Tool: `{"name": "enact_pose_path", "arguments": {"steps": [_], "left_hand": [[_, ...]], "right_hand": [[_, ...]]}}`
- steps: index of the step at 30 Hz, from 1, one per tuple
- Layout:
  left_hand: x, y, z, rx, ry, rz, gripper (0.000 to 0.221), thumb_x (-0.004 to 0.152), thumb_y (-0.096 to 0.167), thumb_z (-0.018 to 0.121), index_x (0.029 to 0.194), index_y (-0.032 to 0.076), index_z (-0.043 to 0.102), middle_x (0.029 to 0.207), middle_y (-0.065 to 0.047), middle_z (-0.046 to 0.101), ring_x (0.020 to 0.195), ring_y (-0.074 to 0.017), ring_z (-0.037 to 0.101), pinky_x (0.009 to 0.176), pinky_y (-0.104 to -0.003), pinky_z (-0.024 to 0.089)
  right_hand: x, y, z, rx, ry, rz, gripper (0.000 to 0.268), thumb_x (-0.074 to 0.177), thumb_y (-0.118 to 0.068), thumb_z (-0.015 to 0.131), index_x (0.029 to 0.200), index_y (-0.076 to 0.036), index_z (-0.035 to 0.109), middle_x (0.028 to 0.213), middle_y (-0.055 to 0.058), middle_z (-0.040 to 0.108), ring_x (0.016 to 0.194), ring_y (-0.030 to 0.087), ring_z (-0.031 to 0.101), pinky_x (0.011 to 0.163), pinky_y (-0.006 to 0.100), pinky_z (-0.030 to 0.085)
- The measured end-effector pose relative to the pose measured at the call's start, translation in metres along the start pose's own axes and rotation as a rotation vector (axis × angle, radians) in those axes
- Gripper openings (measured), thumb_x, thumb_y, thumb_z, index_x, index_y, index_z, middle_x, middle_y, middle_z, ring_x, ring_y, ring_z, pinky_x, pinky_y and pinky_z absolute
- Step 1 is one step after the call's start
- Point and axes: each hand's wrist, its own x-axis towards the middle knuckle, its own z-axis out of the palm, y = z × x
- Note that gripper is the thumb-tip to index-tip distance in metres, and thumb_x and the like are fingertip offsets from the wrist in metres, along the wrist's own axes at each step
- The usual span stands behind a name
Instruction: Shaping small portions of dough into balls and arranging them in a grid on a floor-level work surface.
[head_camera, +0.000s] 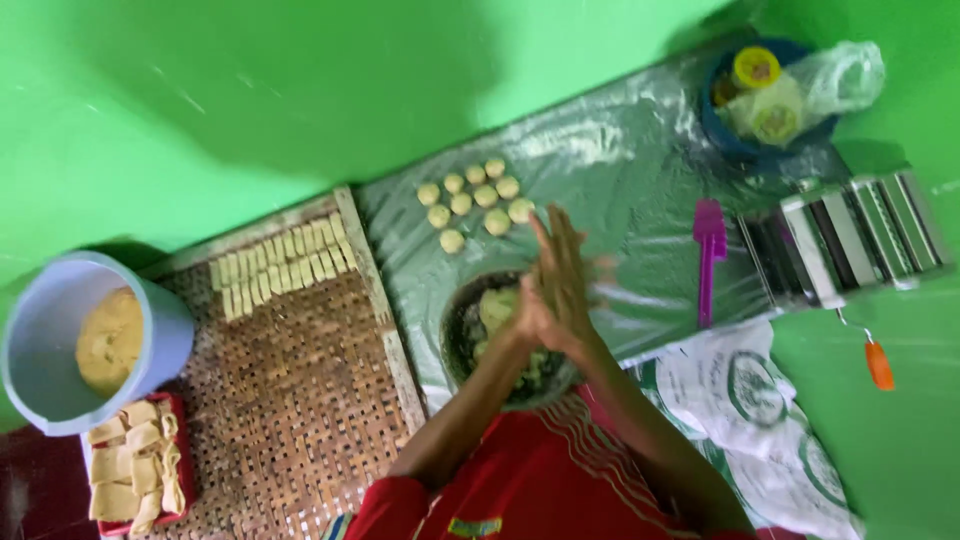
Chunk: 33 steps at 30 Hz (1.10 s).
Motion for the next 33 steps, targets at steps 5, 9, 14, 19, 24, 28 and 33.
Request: {"name": "enact_pose_path", "arguments": {"steps": [5,9,14,19,24,28,33], "left_hand": [[-0.011,0.0,0.015,0.215,0.328,-0.257,0.056,0.111,0.044,0.038,0.147,0.001,0.045,0.123,-0.027,0.068,0.1,-0.0401,0.071,0.087,-0.047,0.057],[0.002,-0.002,-0.025,0.564,0.942,-0.181,0.043,0.104,0.039,0.061,0.09,0.0,0.072,0.054,-0.009,0.059,0.045,-0.0142,0.058,0.045,-0.031,0.052],[-0.011,0.014,-0.061,0.416,0.988,-0.072,0.046,0.105,0.043,0.063,0.083,0.004,0.072,0.056,-0.013,0.062,0.044,-0.0194,0.061,0.041,-0.027,0.052],[-0.007,0.011,-0.058,0.4,1.057,-0.048,0.056,0.104,0.057,0.052,0.091,0.005,0.067,0.065,-0.018,0.066,0.052,-0.0252,0.066,0.046,-0.035,0.057],[-0.016,0.025,-0.013,0.449,0.958,-0.137,0.051,0.115,0.044,0.032,0.123,0.003,0.061,0.103,-0.017,0.065,0.091,-0.0275,0.067,0.079,-0.043,0.058],[-0.018,0.042,0.033,0.669,0.779,-0.11,0.037,0.114,0.021,0.03,0.144,0.001,0.038,0.133,-0.026,0.046,0.131,-0.0436,0.048,0.109,-0.062,0.041],[-0.021,0.054,0.048,0.564,0.709,-0.088,0.065,0.095,0.004,0.05,0.154,-0.002,0.023,0.156,-0.036,0.027,0.138,-0.047,0.045,0.115,-0.06,0.041]], "right_hand": [[0.0,0.026,-0.012,-0.056,-0.079,-0.222,0.061,0.112,-0.047,0.023,0.152,-0.005,0.043,0.165,0.018,0.031,0.135,0.029,0.044,0.105,0.044,0.041],[-0.002,0.052,-0.031,-0.089,-0.11,-0.306,0.067,0.111,-0.053,0.02,0.149,-0.006,0.048,0.164,0.013,0.039,0.127,0.022,0.055,0.097,0.039,0.051],[0.006,0.061,-0.055,0.215,0.186,-0.172,0.038,0.107,-0.028,0.045,0.116,0.004,0.063,0.114,0.023,0.065,0.113,0.04,0.066,0.107,0.053,0.052],[-0.013,0.059,-0.048,-0.082,0.027,-0.021,0.018,0.1,-0.012,0.061,0.11,-0.002,0.073,0.099,0.015,0.073,0.096,0.029,0.072,0.094,0.045,0.055],[-0.021,0.064,-0.051,-0.348,-0.136,-0.124,0.024,0.093,-0.013,0.077,0.117,-0.013,0.077,0.1,0.004,0.071,0.092,0.023,0.07,0.078,0.039,0.058],[-0.02,0.048,-0.052,-0.25,-0.144,-0.141,0.029,0.092,0.0,0.077,0.12,0.001,0.075,0.103,0.02,0.067,0.091,0.033,0.071,0.074,0.042,0.06],[-0.024,0.06,-0.055,-0.104,-0.067,-0.089,0.021,0.097,0.002,0.071,0.118,0.001,0.077,0.102,0.018,0.069,0.093,0.031,0.073,0.075,0.043,0.062]]}}
